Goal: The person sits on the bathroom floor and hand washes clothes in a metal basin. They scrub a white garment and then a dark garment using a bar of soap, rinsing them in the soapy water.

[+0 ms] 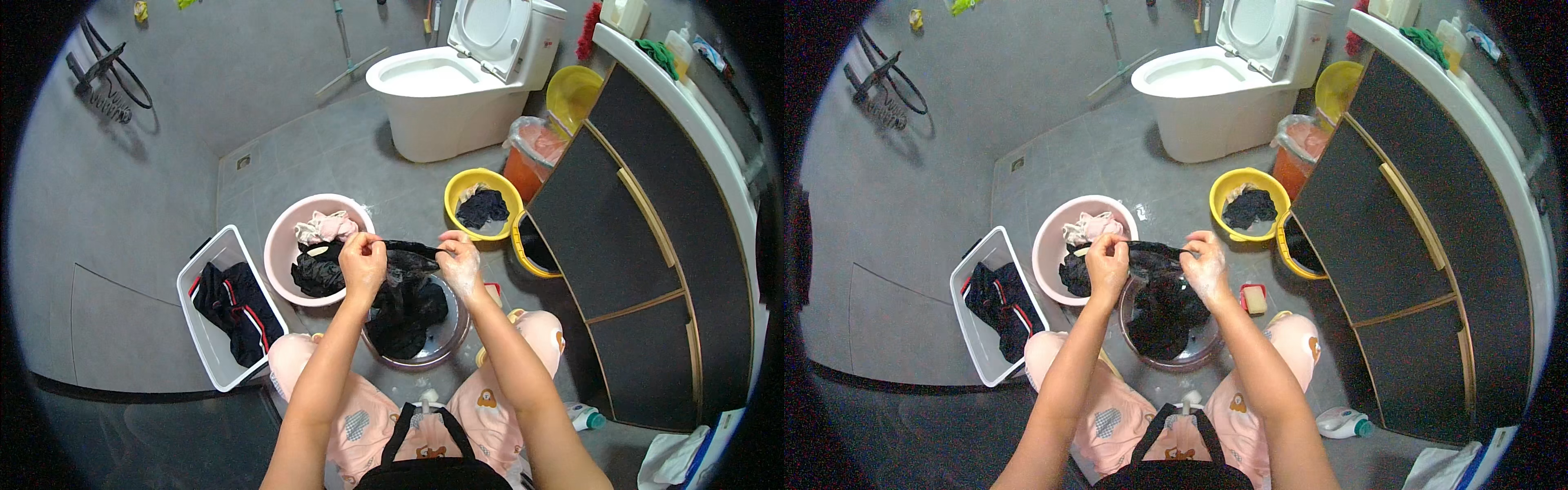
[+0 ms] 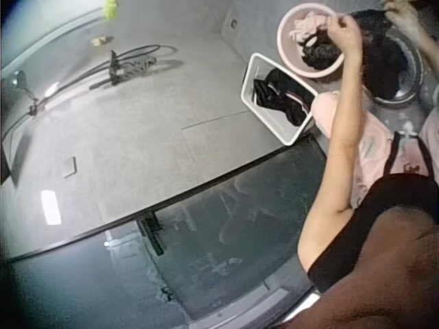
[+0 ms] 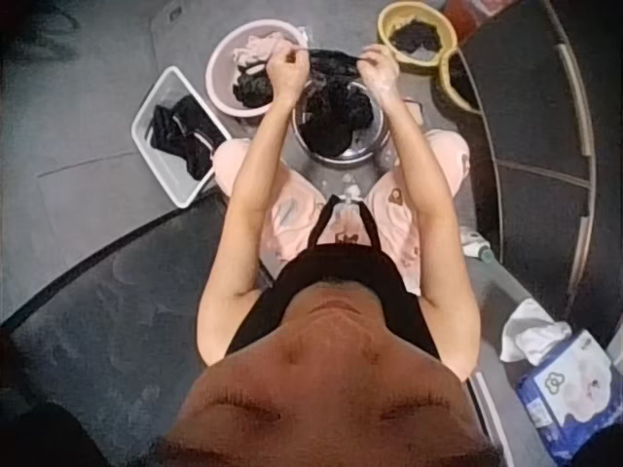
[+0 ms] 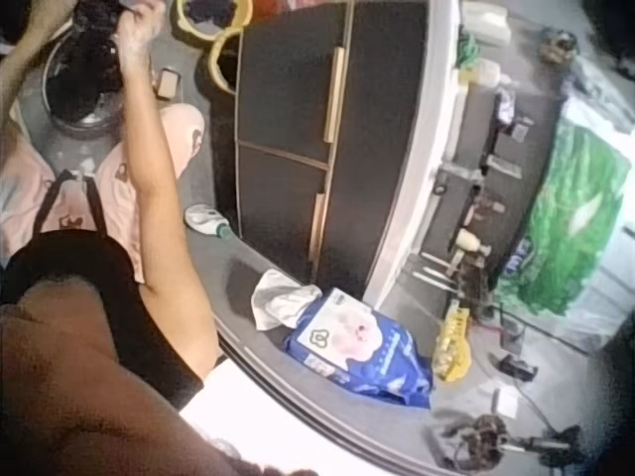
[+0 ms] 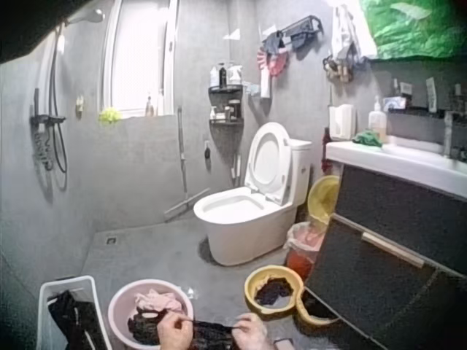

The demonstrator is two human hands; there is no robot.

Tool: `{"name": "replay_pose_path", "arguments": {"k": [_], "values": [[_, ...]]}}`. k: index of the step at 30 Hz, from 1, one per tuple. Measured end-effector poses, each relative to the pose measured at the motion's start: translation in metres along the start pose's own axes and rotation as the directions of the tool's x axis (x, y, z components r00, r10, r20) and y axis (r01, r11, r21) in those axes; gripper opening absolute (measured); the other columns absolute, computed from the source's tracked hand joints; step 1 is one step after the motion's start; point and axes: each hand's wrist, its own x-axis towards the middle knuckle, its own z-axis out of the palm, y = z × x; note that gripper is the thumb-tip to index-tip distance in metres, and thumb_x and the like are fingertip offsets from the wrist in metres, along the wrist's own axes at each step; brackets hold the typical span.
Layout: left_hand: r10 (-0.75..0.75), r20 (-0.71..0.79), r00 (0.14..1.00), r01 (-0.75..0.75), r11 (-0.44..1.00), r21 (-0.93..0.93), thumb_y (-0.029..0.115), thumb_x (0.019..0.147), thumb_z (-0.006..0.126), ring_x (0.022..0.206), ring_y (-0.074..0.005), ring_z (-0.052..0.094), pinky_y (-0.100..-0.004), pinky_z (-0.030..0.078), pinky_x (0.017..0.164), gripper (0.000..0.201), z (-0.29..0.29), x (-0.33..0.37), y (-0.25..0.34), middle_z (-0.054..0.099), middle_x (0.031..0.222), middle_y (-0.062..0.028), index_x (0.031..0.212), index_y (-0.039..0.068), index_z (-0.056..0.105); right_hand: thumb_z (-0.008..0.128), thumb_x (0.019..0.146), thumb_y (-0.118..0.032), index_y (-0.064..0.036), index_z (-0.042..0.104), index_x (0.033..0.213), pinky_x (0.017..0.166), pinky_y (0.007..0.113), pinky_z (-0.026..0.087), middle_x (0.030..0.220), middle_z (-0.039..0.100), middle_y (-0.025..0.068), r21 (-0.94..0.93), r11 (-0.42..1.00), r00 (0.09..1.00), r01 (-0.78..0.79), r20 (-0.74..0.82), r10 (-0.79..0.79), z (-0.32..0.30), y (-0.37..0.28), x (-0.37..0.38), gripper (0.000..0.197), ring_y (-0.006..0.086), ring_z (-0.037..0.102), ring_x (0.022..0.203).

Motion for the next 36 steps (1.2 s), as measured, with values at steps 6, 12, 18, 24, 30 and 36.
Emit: {"name": "replay_pose_path", "arguments": {"k": [6,12,18,24,30,36], "values": [[-0.042,0.018,0.999,0.045,0.981,-0.189,0.012,0.081,0.033,0.077,-0.0217,0.045,-0.0301,0.036,0.075,0.018,0.017,-0.007,-0.021,0.047,0.077,-0.0122,0.082,-0.002,0.045,0.048,0.080,-0.032,-0.0016,0.057,0.078,0.068,0.028,0.038,0.077,0.053,0.0036,0.703,0.399,0.723,-0.588,0.237,0.648,0.025,-0.063,-0.013,0.032,0.0112,0.047,0.074],[0.449,0.202,0.870,-0.432,0.893,-0.124,0.017,0.065,0.067,0.056,-0.0260,0.054,-0.0312,0.046,0.061,0.018,0.036,-0.050,0.030,0.052,0.060,-0.0098,0.064,0.005,0.054,0.057,0.078,-0.044,-0.0142,0.050,0.057,0.048,0.024,0.039,0.056,0.049,-0.0012,0.629,0.264,0.578,-0.731,0.366,0.729,0.020,-0.017,-0.003,0.037,0.0099,0.048,0.050],[0.481,0.125,0.868,-0.494,0.811,0.313,0.014,0.077,0.054,0.043,-0.0295,0.048,-0.0393,0.035,0.039,0.029,0.038,-0.017,-0.003,0.044,0.047,-0.0119,0.051,0.004,0.044,0.049,0.084,-0.027,-0.0038,0.058,0.069,0.054,0.023,0.038,0.061,0.052,-0.0014,0.698,0.463,0.691,-0.546,0.063,0.720,0.045,-0.050,-0.023,0.029,0.0097,0.048,0.057],[0.640,0.142,0.755,-0.647,0.763,0.003,0.006,0.077,0.050,0.041,-0.0297,0.047,-0.0392,0.034,0.039,0.025,0.043,-0.056,0.026,0.044,0.048,-0.0130,0.052,0.004,0.044,0.050,0.084,-0.027,-0.0084,0.057,0.067,0.050,0.024,0.038,0.056,0.046,-0.0026,0.711,0.146,0.617,-0.688,0.466,0.634,0.027,-0.007,-0.020,0.026,0.0071,0.045,0.054],[0.426,0.045,0.904,-0.426,0.882,0.203,0.015,0.081,0.051,0.041,-0.0308,0.045,-0.0379,0.034,0.040,0.033,0.030,-0.018,-0.002,0.044,0.048,-0.0145,0.052,0.002,0.045,0.045,0.087,-0.026,-0.0026,0.059,0.084,0.062,0.023,0.041,0.078,0.057,0.0000,0.690,0.152,0.585,-0.708,0.452,0.673,0.044,-0.043,-0.036,0.027,0.0071,0.051,0.069],[0.046,0.195,0.980,-0.073,0.989,0.130,0.040,0.080,0.052,0.081,-0.0357,0.056,-0.0379,0.042,0.075,0.044,0.024,-0.020,-0.010,0.057,0.085,-0.0229,0.101,0.002,0.048,0.047,0.084,-0.043,-0.0032,0.057,0.073,0.057,0.025,0.037,0.069,0.051,0.0040,0.604,0.220,0.471,-0.766,0.296,0.831,0.043,-0.042,-0.016,0.043,0.0122,0.044,0.061]]}}
